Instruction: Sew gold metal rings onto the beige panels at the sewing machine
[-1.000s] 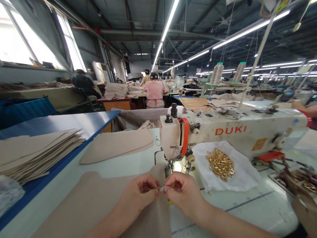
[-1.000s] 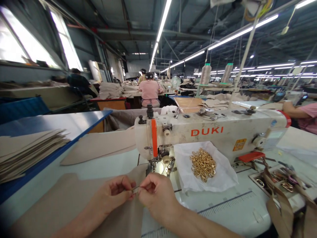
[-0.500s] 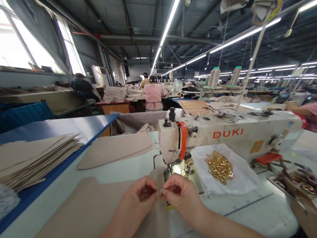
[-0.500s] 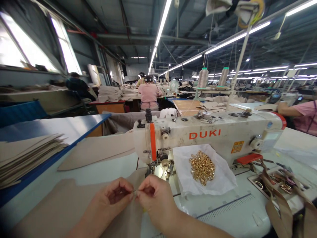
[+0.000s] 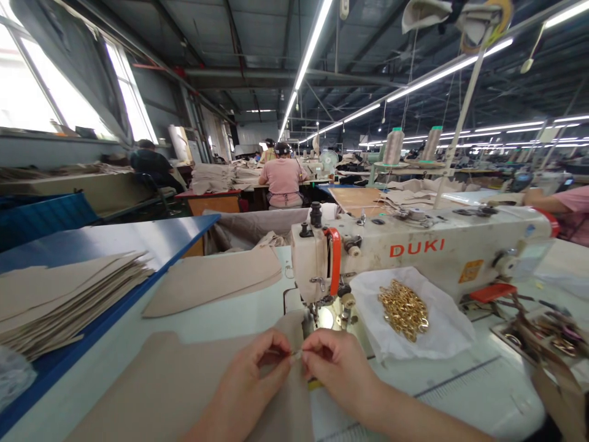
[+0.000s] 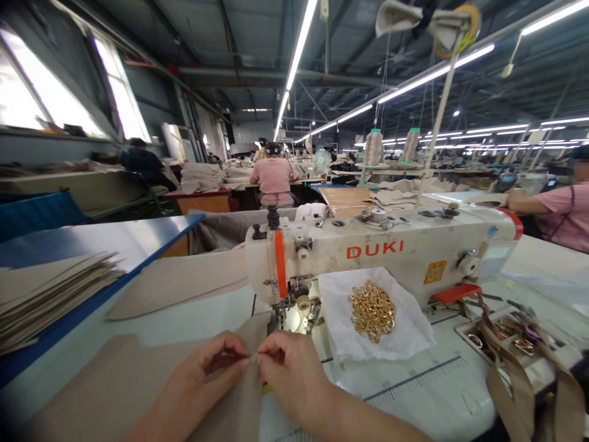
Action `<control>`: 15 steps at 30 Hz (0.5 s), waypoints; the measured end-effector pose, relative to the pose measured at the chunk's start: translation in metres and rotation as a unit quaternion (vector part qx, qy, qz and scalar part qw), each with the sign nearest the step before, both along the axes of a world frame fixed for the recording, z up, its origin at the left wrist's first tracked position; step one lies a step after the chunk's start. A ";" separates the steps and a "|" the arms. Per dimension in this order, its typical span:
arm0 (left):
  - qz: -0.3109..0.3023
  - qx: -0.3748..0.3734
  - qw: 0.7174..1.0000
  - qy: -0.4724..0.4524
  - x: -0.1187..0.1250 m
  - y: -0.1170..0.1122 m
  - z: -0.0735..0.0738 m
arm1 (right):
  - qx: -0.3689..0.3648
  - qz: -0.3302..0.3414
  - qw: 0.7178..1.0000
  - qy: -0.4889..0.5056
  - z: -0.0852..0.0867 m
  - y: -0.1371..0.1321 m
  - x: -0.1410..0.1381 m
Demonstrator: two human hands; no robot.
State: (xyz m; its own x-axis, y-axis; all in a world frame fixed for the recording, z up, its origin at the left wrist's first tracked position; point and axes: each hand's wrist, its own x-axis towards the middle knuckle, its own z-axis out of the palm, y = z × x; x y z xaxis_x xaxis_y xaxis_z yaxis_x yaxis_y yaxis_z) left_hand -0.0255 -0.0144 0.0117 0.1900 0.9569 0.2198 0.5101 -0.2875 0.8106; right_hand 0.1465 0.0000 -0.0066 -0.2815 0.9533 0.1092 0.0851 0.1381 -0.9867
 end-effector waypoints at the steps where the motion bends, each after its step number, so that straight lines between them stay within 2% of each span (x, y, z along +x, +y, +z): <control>1: 0.001 0.016 0.999 0.031 -0.003 0.001 0.000 | -0.013 -0.003 1.000 0.002 0.001 0.001 0.000; 3: 0.025 0.074 0.992 0.101 -0.009 0.006 -0.001 | -0.053 -0.013 0.998 0.009 0.002 0.003 0.002; 6: 0.057 0.131 0.962 0.234 -0.013 0.012 -0.006 | -0.113 -0.023 0.993 0.008 0.005 0.008 0.005; 10: 0.052 0.119 0.912 0.389 -0.009 0.006 -0.008 | -0.150 -0.018 0.988 -0.013 0.012 0.013 0.007; 12: 0.053 0.119 0.897 0.422 -0.004 -0.003 -0.006 | -0.169 -0.010 0.985 -0.023 0.016 0.017 0.004; 15: 0.055 0.114 0.889 0.439 0.000 -0.016 -0.004 | -0.190 0.005 0.981 -0.041 0.020 0.024 -0.004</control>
